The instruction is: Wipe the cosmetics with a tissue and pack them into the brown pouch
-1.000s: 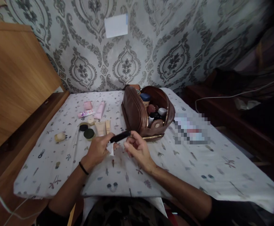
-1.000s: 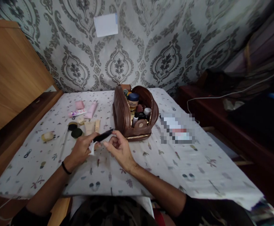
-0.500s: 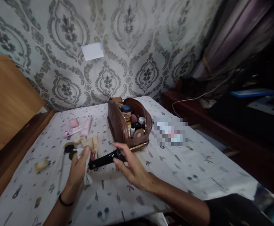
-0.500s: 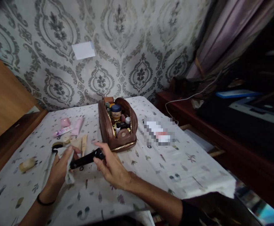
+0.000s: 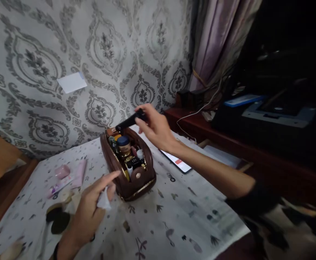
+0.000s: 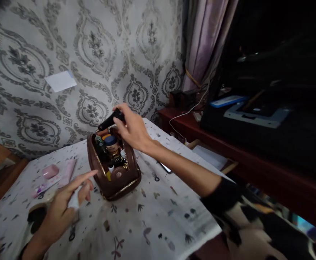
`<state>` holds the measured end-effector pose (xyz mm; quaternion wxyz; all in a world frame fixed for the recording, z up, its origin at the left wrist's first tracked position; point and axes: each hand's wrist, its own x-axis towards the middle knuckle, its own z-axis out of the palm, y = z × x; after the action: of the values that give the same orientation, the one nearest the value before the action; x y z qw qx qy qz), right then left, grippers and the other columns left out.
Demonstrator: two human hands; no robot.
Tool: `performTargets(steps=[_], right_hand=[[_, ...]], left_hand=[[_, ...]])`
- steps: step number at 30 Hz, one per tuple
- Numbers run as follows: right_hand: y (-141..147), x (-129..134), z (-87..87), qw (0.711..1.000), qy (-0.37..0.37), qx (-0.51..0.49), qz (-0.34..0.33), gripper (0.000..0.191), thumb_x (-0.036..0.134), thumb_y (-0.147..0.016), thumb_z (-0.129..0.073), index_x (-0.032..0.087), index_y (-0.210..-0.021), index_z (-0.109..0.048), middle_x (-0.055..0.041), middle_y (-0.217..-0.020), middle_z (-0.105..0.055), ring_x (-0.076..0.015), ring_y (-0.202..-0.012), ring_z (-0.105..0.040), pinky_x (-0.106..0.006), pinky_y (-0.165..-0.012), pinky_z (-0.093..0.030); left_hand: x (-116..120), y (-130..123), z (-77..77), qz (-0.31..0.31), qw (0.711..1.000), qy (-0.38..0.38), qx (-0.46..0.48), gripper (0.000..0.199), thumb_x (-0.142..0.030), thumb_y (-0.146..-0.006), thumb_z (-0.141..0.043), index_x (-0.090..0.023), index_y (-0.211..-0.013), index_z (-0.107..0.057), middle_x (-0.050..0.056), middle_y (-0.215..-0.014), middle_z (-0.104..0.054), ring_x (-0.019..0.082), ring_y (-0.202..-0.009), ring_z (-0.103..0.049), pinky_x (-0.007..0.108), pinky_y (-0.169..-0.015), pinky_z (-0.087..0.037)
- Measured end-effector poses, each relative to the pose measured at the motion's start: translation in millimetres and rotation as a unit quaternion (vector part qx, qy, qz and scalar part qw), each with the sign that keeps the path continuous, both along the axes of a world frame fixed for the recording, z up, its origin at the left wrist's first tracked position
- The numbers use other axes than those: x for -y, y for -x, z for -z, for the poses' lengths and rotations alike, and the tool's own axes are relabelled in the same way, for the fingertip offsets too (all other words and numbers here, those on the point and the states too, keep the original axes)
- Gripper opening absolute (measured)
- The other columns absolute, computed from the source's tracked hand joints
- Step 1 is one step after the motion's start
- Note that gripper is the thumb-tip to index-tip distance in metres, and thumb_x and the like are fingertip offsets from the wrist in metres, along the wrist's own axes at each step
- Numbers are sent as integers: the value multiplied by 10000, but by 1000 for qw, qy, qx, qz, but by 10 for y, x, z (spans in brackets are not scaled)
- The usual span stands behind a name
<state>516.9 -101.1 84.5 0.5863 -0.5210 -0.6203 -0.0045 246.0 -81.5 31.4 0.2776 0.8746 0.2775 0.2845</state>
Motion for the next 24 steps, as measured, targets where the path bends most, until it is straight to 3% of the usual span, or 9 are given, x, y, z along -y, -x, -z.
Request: performTargets(steps=[4,8,12,17,24], right_hand=[[-112,-682,-124,983,96,147,47,264,192,-938,-459,172,-1197,-507,-32,-854,-642,-212,-792,-597,-323,-773,-443],[-32,-1083,-177,956,160,243,27,298,207,-945,-444,161,-1234,-501,-85,-1021,-674,-252,-896,-599,-343,-793,-439],[78,-1223,-162,937,209,280,-7,304,203,-918,-471,180,-1214,-538,-91,-1108,-681,-252,-938,-609,-323,-767,-442],[172,-1262,-76,926,262,271,-17,300,220,-911,-492,209,-1185,-614,-89,-1166,-694,-247,-1007,-623,-291,-738,-433],[193,-1287,-31,910,313,265,-55,216,219,-883,-529,158,-920,-732,-57,-909,-740,-179,-828,-635,-241,-601,-359]], left_hand=[[23,-143,129,25,997,-73,4,307,-316,-942,-523,-260,-1196,-688,56,-942,-721,199,-839,-690,283,-740,-547],[-17,-83,202,35,997,-70,-24,317,-266,-942,-519,-268,-1228,-654,36,-840,-697,182,-718,-669,257,-643,-531],[-43,-56,199,54,995,-68,-39,341,-279,-940,-527,-270,-1263,-635,67,-899,-697,205,-767,-674,274,-642,-537],[-23,-92,234,22,997,-70,-23,297,-259,-932,-553,-276,-1206,-667,38,-796,-675,183,-671,-644,263,-594,-515],[-28,-88,234,37,997,-66,-22,310,-261,-939,-548,-273,-1230,-653,53,-845,-679,196,-737,-661,275,-640,-535]])
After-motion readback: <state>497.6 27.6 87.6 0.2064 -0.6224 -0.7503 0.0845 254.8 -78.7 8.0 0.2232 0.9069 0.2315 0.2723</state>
